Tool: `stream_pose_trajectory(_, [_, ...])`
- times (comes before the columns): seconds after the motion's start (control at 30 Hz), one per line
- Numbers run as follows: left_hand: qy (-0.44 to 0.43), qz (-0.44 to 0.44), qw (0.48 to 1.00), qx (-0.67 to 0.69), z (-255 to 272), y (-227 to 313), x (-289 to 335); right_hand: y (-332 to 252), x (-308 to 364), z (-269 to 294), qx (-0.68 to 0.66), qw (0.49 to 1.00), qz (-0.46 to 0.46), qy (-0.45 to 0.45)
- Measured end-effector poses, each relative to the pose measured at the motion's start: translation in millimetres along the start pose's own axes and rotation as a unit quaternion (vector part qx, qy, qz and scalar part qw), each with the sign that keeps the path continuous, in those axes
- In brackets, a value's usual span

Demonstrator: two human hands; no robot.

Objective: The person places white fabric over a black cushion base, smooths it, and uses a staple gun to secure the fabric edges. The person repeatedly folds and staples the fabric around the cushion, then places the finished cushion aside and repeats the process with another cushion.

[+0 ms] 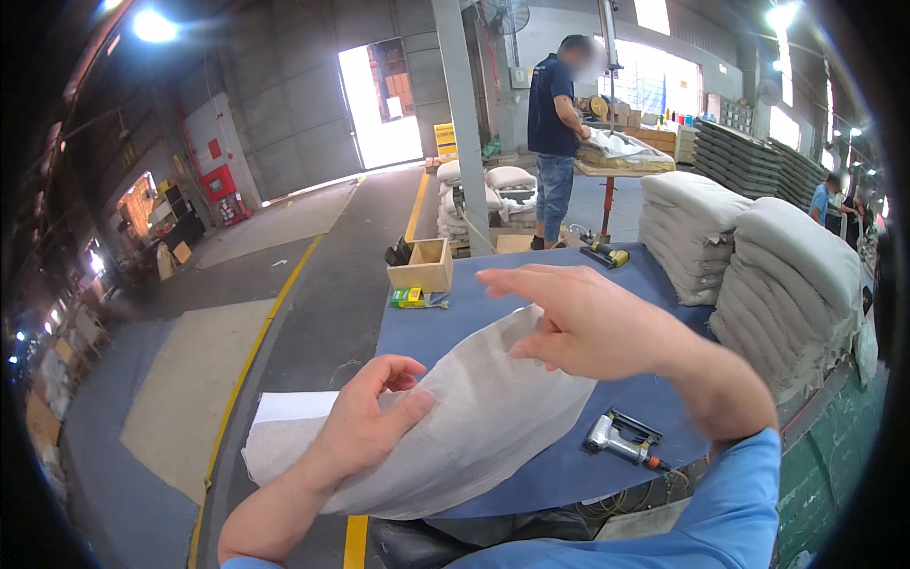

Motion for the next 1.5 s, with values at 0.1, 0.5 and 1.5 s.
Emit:
stream_pose_trajectory(0.1, [-0.014, -0.008, 1.000, -0.005, -4.6, 5.7, 4.2, 2.2, -17.3, -9.5, 0.092, 0.990, -0.013, -0.103])
stream_pose_trajectory(0.5, [-0.155, -0.046, 0.972, -0.171, -27.4, 40.3, 24.5, -11.2, -7.7, -38.7, 0.171, 0.955, -0.067, -0.233])
stream_pose_trajectory(1.5, [-0.418, 0.031, 0.908, -0.024, -151.9, 16.0, -39.8, 0.1, 122.7, -53.7, 0.116, 0.882, 0.315, 0.332])
Point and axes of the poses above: each hand's wrist, its own x-axis away from the middle knuckle, its own z-axis out of the back of the hand, y = z × x, the point moved 7 cm from there along -x, towards the middle knuckle, and after that the axes turned 2 degrees about x, right-handed, at the moved point
